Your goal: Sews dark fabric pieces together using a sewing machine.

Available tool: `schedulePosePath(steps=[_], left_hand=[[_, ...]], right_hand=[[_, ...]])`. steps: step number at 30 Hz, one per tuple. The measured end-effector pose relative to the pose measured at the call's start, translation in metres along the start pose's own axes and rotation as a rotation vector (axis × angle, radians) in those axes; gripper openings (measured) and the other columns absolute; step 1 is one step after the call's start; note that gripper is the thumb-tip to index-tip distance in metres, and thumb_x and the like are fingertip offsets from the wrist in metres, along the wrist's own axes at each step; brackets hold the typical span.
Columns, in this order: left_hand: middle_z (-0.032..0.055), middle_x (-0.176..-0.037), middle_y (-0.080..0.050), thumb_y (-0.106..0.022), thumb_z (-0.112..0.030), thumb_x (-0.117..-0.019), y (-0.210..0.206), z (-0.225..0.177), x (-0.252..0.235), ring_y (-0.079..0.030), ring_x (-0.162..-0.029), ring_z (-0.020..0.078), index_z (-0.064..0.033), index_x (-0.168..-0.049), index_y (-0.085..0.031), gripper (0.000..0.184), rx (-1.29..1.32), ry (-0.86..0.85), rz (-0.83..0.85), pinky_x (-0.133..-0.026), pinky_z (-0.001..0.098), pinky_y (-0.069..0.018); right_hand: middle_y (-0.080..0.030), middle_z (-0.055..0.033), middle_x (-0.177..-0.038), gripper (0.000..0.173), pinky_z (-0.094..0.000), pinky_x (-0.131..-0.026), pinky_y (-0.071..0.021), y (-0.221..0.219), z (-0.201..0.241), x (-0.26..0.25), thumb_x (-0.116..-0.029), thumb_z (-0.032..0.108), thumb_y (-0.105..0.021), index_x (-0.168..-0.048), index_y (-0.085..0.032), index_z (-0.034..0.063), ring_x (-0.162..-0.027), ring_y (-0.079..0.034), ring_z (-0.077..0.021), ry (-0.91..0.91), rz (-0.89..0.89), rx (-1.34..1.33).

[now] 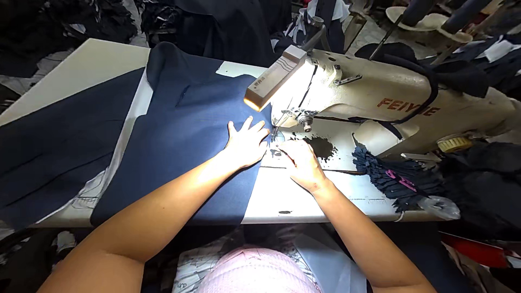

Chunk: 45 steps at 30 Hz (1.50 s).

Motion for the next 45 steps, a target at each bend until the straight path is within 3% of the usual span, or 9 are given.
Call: schedulePosePath(steps=[4,19,26,29,32,35,39,43,45], left_hand=[[0.0068,-0.163,-0.040,-0.042,-0.030,-0.1039,0.003,0.006,-0.009,-0.021,-0.157,0.0315,-0.0093,-0.142,-0.057,0.046,0.063,-0.070,0.008,-0.117,0.0754,-0.0036],[0.0045,-0.169,-0.030,-0.036,-0.045,-0.1102,0.014,0.036,-0.018,-0.021,-0.157,0.0355,-0.0230,-0.160,-0.038,0.055,0.034,0.139,0.054,-0.117,0.0759,-0.0065],[0.0088,-0.168,-0.030,-0.044,-0.048,-0.1075,0.033,0.063,-0.027,-0.016,-0.157,0.0414,-0.0231,-0.159,-0.040,0.057,0.083,0.373,-0.010,-0.115,0.0795,-0.0059],[0.0096,-0.161,-0.043,-0.051,-0.038,-0.1072,0.036,0.071,-0.031,-0.025,-0.154,0.0427,-0.0245,-0.149,-0.055,0.045,0.105,0.407,-0.086,-0.112,0.0816,-0.0097],[0.0108,-0.139,-0.065,-0.054,-0.020,-0.1047,0.030,0.075,-0.031,-0.049,-0.139,0.0389,-0.0175,-0.123,-0.076,0.029,0.099,0.318,-0.243,-0.112,0.0728,-0.0262],[0.0198,-0.117,-0.073,-0.059,-0.005,-0.0993,0.021,0.082,-0.034,-0.065,-0.117,0.0385,-0.0012,-0.103,-0.079,0.020,0.193,0.070,-0.556,-0.106,0.0604,-0.0434],[0.0184,-0.099,-0.072,-0.058,-0.001,-0.0973,0.023,0.083,-0.040,-0.068,-0.101,0.0373,-0.0070,-0.107,-0.079,0.023,0.200,0.005,-0.666,-0.097,0.0587,-0.0474],[0.0218,-0.102,-0.071,-0.062,-0.001,-0.0910,0.024,0.060,-0.033,-0.065,-0.106,0.0422,-0.0054,-0.100,-0.079,0.020,0.148,-0.050,-0.616,-0.098,0.0624,-0.0430],[0.0200,-0.113,-0.072,-0.055,-0.002,-0.0953,0.015,0.047,-0.033,-0.065,-0.113,0.0403,-0.0096,-0.108,-0.079,0.028,0.076,-0.081,-0.510,-0.103,0.0607,-0.0418]], right_hand=[[-0.074,-0.0107,-0.117,0.030,-0.0487,-0.105,-0.0485,-0.001,-0.002,0.000,-0.0946,0.008,-0.054,-0.114,-0.076,0.0033,-0.116,-0.067,-0.0273,-0.002,0.002,-0.011],[-0.073,-0.0120,-0.120,0.028,-0.0464,-0.110,-0.0469,0.003,-0.002,-0.007,-0.0975,0.011,-0.058,-0.118,-0.075,0.0041,-0.121,-0.065,-0.0285,-0.108,0.013,-0.003],[-0.070,-0.0169,-0.119,0.027,-0.0334,-0.090,-0.0549,0.018,-0.021,-0.033,-0.0995,0.000,-0.057,-0.125,-0.064,-0.0056,-0.099,-0.068,-0.0163,-0.639,0.039,-0.434],[-0.065,-0.0056,-0.079,0.008,-0.0221,-0.064,-0.0558,0.013,-0.035,-0.064,-0.0975,-0.004,-0.056,-0.106,-0.059,-0.0048,-0.066,-0.064,-0.0065,-0.829,-0.132,-0.609],[-0.058,-0.0199,-0.126,0.032,-0.0271,-0.097,-0.0477,0.035,-0.011,-0.087,-0.1070,0.000,-0.044,-0.137,-0.049,-0.0092,-0.110,-0.058,-0.0154,-0.983,-0.058,-0.488],[-0.053,-0.0278,-0.141,0.035,-0.0344,-0.112,-0.0390,0.041,-0.001,-0.083,-0.1088,0.003,-0.040,-0.138,-0.048,-0.0139,-0.131,-0.052,-0.0258,-0.996,0.012,-0.281],[-0.060,-0.0152,-0.127,0.030,-0.0207,-0.101,-0.0443,0.040,0.013,-0.084,-0.1082,0.003,-0.043,-0.135,-0.052,-0.0064,-0.114,-0.056,-0.0100,-0.864,0.176,-0.401],[-0.057,-0.0108,-0.116,0.026,-0.0193,-0.091,-0.0453,0.035,0.012,-0.083,-0.1082,0.002,-0.039,-0.130,-0.051,-0.0042,-0.103,-0.054,-0.0074,-0.956,-0.095,-0.694],[-0.056,-0.0256,-0.136,0.035,-0.0319,-0.108,-0.0424,0.045,0.004,-0.091,-0.1087,0.001,-0.040,-0.139,-0.047,-0.0139,-0.124,-0.056,-0.0222,-1.048,0.000,-0.577]])
Point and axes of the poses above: each hand's wrist, its own x-axis away from the middle knuckle, its own y-axis out of the back of the hand, z = x × y, the point moved 1 cm from there along -x, towards the middle knuckle
